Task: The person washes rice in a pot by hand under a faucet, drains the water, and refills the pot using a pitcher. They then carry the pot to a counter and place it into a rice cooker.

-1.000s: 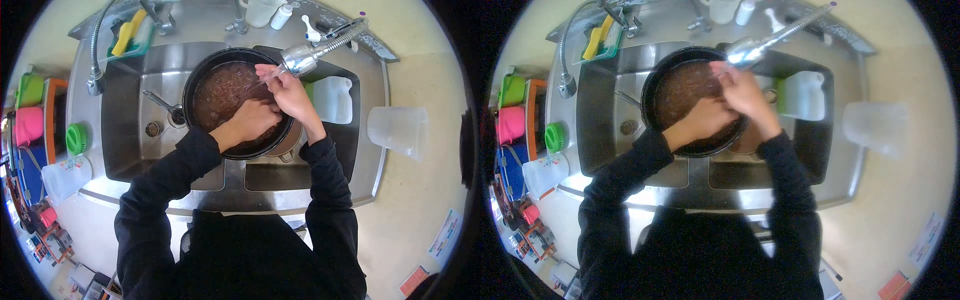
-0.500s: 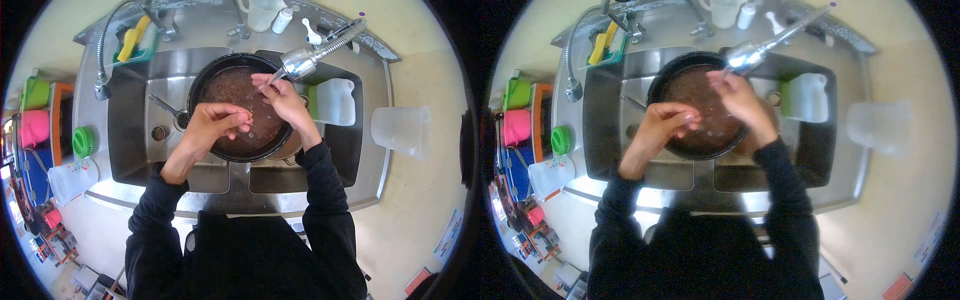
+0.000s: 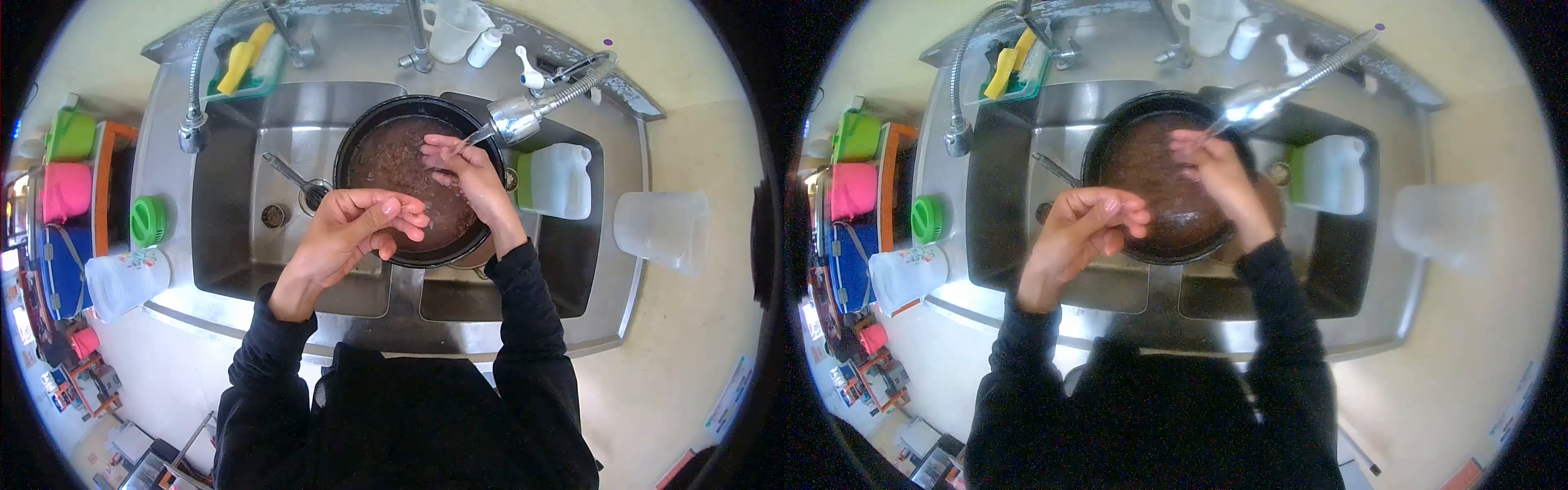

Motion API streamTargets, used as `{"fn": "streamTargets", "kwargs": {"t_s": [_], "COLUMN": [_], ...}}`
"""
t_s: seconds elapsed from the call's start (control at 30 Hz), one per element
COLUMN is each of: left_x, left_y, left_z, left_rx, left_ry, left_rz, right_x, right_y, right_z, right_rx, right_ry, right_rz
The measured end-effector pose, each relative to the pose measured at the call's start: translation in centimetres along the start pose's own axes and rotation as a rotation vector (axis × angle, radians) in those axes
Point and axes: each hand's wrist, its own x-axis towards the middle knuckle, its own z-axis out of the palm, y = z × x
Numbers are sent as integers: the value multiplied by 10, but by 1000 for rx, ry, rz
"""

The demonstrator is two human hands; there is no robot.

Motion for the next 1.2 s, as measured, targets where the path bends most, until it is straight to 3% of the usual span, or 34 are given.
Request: {"fn": "streamTargets", "kwargs": {"t_s": [0.27, 0.37, 0.47, 0.57, 0.67, 0.73, 0.87, 0.93, 0.97, 1.03, 1.1, 1.17, 1.2], "left_x": [-4, 11, 43, 55, 41, 19, -35, -49, -55, -62, -60, -45, -34], "left_y": [2, -1, -37, -65, -48, -22, 32, 29, 9, -4, -7, 2, -1], "left_z": [3, 5, -26, -22, -2, 5, -3, -48, -89, -92, -85, -27, -9], "left_rx": [60, 535, 1717, 2089, 2043, 1915, 1288, 1456, 1704, 2036, 1825, 1082, 881], "left_ry": [25, 90, 62, 51, 103, 230, 640, 812, 860, 910, 881, 774, 667], "left_rz": [17, 48, 249, 29, 98, 280, 316, 312, 358, 400, 419, 376, 412], "right_x": [9, 3, 13, 18, 13, 8, 14, 18, 18, 16, 11, 9, 9], "right_y": [16, 7, 21, 31, 27, 23, 27, 33, 36, 34, 33, 33, 31], "right_z": [-3, 3, -2, -3, -3, 0, -8, -9, -7, -4, -3, 1, 5], "right_rx": [51, -15, -202, -352, -421, -301, -280, -306, -364, -483, -623, -765, -792], "right_ry": [-2, 65, 134, 176, 222, 250, 268, 294, 320, 383, 448, 503, 500], "right_rz": [-34, -55, -191, -306, -310, -302, -309, -350, -359, -387, -445, -546, -564]}}
